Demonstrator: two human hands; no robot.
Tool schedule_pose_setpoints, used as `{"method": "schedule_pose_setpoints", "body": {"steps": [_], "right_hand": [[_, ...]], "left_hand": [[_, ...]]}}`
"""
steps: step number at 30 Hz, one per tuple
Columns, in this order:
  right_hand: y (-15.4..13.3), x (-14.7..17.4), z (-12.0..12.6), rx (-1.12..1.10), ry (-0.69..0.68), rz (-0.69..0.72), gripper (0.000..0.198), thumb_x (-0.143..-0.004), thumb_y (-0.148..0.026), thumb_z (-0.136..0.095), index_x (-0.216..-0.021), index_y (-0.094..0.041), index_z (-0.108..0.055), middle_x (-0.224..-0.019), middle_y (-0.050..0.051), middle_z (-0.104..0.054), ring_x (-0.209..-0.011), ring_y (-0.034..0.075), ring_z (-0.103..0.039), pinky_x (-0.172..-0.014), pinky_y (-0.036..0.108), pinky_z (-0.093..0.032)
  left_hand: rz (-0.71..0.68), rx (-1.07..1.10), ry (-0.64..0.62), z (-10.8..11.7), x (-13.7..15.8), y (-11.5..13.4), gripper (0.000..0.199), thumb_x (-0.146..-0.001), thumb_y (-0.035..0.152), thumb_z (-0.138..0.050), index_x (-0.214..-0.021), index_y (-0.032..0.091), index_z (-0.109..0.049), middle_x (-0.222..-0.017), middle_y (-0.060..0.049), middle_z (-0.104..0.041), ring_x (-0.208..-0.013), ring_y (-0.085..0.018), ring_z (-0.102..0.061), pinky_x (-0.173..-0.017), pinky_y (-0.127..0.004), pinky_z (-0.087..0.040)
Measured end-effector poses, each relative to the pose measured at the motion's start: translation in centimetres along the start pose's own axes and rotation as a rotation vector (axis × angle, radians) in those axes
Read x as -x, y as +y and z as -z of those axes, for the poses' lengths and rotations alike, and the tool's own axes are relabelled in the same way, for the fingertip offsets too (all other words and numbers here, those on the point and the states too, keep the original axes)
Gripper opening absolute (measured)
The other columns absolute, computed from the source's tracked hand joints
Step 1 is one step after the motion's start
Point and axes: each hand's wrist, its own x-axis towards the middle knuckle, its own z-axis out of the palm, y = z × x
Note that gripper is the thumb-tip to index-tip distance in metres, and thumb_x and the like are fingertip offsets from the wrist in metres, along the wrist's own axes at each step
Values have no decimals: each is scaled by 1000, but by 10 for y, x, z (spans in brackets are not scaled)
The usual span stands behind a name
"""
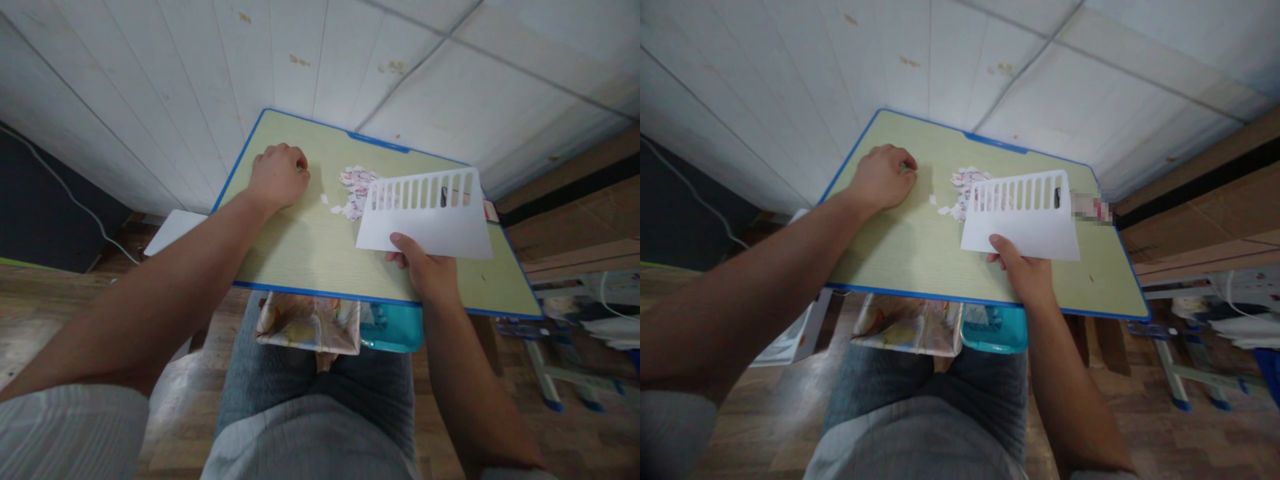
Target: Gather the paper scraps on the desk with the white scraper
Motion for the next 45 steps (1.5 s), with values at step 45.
{"method": "schedule_pose_setpoints", "body": {"steps": [45], "right_hand": [[-3,2,1,-56,12,60,38,-98,-50,-86,-71,-25,-76,-72,1,-78,-61,18,-65,-76,37,-58]], "left_hand": [[-37,48,7,-6,-4,-11,27,-100,30,-65,-121,33,-81,-140,-12,-76,-147,-42,-60,-129,-64,-44]]}}
